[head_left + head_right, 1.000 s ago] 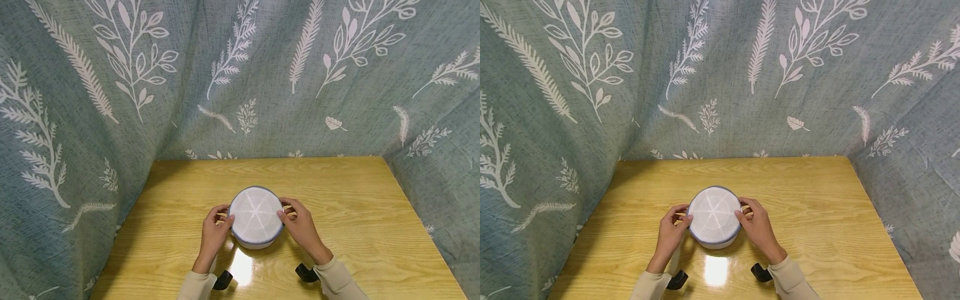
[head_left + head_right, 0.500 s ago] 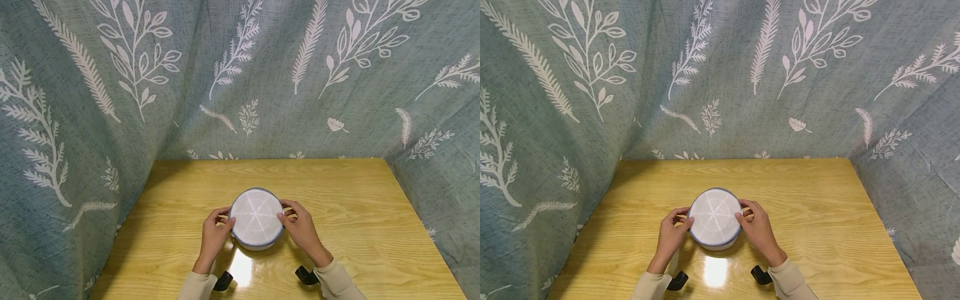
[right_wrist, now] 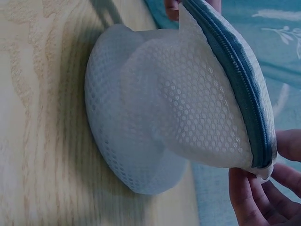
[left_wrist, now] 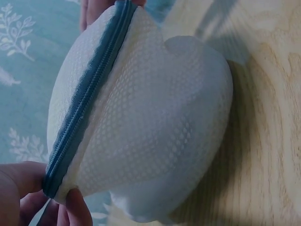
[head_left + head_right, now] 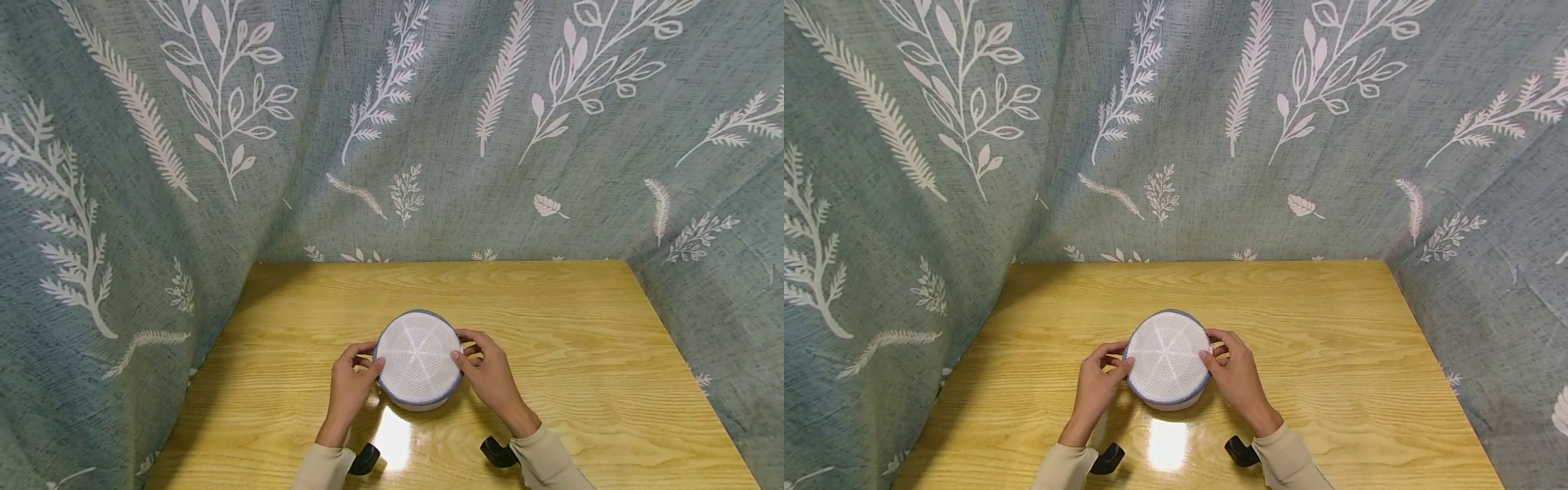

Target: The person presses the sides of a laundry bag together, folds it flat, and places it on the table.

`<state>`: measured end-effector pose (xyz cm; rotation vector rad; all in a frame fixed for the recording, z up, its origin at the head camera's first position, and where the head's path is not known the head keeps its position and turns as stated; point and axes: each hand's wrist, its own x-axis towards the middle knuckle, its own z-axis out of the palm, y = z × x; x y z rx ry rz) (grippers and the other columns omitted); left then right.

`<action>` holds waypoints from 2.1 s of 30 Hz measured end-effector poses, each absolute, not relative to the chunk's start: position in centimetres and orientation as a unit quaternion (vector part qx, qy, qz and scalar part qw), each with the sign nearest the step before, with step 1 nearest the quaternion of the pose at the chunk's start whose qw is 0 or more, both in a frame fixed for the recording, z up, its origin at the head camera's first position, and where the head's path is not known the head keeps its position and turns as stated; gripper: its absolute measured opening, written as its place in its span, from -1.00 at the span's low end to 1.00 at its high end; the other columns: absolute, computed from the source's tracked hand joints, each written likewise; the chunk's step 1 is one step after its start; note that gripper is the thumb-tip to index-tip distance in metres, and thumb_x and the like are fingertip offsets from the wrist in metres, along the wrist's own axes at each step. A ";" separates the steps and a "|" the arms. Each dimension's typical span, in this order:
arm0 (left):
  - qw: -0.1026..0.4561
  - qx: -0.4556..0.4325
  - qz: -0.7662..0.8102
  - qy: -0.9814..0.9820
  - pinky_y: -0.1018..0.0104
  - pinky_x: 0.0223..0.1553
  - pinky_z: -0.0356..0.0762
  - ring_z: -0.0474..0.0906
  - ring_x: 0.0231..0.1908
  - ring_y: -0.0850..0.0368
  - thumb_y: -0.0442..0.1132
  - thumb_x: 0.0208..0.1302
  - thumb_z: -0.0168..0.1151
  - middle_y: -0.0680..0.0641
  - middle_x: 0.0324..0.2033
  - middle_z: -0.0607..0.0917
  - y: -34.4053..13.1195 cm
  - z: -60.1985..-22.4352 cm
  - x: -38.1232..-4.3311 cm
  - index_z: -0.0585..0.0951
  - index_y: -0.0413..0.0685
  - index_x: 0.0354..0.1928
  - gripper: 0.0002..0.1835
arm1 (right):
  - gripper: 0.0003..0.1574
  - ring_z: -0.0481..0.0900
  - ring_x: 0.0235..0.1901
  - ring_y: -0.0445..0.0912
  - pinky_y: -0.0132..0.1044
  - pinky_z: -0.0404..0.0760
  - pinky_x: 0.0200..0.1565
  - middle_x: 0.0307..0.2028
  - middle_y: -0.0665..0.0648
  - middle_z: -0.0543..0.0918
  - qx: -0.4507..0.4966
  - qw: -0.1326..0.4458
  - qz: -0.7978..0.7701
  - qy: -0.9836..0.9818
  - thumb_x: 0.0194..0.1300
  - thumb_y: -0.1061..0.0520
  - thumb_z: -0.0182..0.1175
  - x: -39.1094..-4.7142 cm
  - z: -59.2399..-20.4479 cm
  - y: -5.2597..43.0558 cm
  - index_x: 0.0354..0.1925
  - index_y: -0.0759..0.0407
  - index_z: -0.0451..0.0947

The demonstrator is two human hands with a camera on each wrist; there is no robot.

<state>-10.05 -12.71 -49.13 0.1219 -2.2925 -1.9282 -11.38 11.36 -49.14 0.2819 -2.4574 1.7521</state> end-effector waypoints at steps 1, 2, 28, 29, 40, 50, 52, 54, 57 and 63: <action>0.069 0.043 -0.637 -0.767 0.49 -0.60 0.43 0.49 -0.39 -0.05 -0.49 0.05 0.31 -0.27 -0.24 0.60 -12.6 -48.8 -9.9 0.60 -0.36 -0.12 -0.71 | -0.56 0.53 -0.27 0.01 -0.30 0.61 -0.37 -0.08 0.21 0.55 0.091 0.056 0.577 -0.810 0.18 0.31 0.25 -11.6 -49.7 11.4 0.07 0.24 0.49; 0.067 0.045 -0.632 -0.770 0.50 -0.59 0.43 0.49 -0.39 -0.06 -0.49 0.06 0.31 -0.27 -0.23 0.60 -12.6 -48.6 -9.9 0.60 -0.37 -0.12 -0.71 | -0.56 0.53 -0.27 0.00 -0.31 0.61 -0.37 -0.08 0.19 0.55 0.089 0.057 0.577 -0.810 0.18 0.30 0.25 -11.7 -50.2 11.5 0.06 0.22 0.50; 0.074 0.053 -0.590 -0.802 0.43 -0.54 0.51 0.50 -0.45 0.07 -0.46 0.01 0.36 -0.11 -0.31 0.62 -13.1 -53.2 -11.3 0.64 -0.19 -0.16 -0.72 | -0.59 0.53 -0.30 -0.06 -0.35 0.61 -0.38 -0.14 0.08 0.55 0.086 0.050 0.576 -0.812 0.18 0.26 0.26 -12.4 -53.1 11.5 0.03 0.14 0.50; 0.072 0.055 -0.589 -0.803 0.43 -0.55 0.51 0.50 -0.45 0.07 -0.46 0.01 0.36 -0.11 -0.31 0.62 -13.1 -53.2 -11.3 0.64 -0.19 -0.16 -0.71 | -0.59 0.52 -0.30 -0.06 -0.35 0.61 -0.39 -0.14 0.08 0.55 0.086 0.050 0.575 -0.812 0.18 0.26 0.26 -12.4 -53.1 11.5 0.03 0.15 0.50; 0.065 0.043 -0.583 -0.808 0.41 -0.61 0.52 0.52 -0.48 0.08 -0.48 0.03 0.34 -0.18 -0.33 0.60 -13.3 -53.8 -11.3 0.62 -0.28 -0.16 -0.72 | -0.59 0.53 -0.33 -0.10 -0.37 0.59 -0.40 -0.17 0.07 0.56 0.075 0.043 0.562 -0.823 0.17 0.24 0.28 -12.6 -54.0 11.2 0.02 0.15 0.51; 0.046 0.049 -0.556 -0.828 0.44 -0.66 0.42 0.48 -0.48 0.12 -0.40 0.06 0.35 -0.10 -0.34 0.60 -13.7 -54.8 -11.5 0.64 -0.15 -0.14 -0.74 | -0.58 0.52 -0.33 -0.12 -0.37 0.58 -0.37 -0.18 0.07 0.57 0.058 0.031 0.558 -0.827 0.16 0.24 0.29 -12.5 -54.6 11.0 0.02 0.12 0.52; 0.044 0.048 -0.556 -0.829 0.44 -0.66 0.43 0.48 -0.48 0.12 -0.40 0.07 0.35 -0.11 -0.34 0.60 -13.7 -54.9 -11.5 0.64 -0.16 -0.14 -0.73 | -0.59 0.52 -0.33 -0.12 -0.36 0.58 -0.37 -0.18 0.06 0.56 0.059 0.030 0.557 -0.828 0.16 0.24 0.29 -12.5 -54.7 11.0 0.02 0.11 0.52; 0.042 0.047 -0.556 -0.829 0.43 -0.65 0.43 0.48 -0.47 0.12 -0.40 0.07 0.35 -0.11 -0.33 0.60 -13.7 -55.1 -11.4 0.63 -0.17 -0.13 -0.73 | -0.60 0.52 -0.33 -0.12 -0.36 0.59 -0.37 -0.19 0.06 0.56 0.060 0.030 0.558 -0.827 0.17 0.23 0.28 -12.4 -54.8 11.0 0.01 0.10 0.52; 0.039 0.047 -0.556 -0.829 0.43 -0.63 0.44 0.49 -0.47 0.12 -0.40 0.07 0.35 -0.11 -0.33 0.60 -13.8 -55.2 -11.4 0.63 -0.17 -0.13 -0.73 | -0.60 0.52 -0.33 -0.12 -0.36 0.58 -0.37 -0.20 0.06 0.57 0.064 0.032 0.558 -0.827 0.17 0.22 0.29 -12.4 -55.0 10.9 0.01 0.10 0.52; 0.041 0.050 -0.554 -0.830 0.42 -0.62 0.44 0.48 -0.49 0.13 -0.42 0.06 0.35 -0.11 -0.35 0.60 -13.7 -55.3 -11.4 0.64 -0.17 -0.15 -0.73 | -0.59 0.53 -0.34 -0.13 -0.35 0.58 -0.37 -0.22 0.06 0.57 0.068 0.037 0.557 -0.827 0.16 0.21 0.29 -12.4 -55.4 10.9 0.02 0.12 0.52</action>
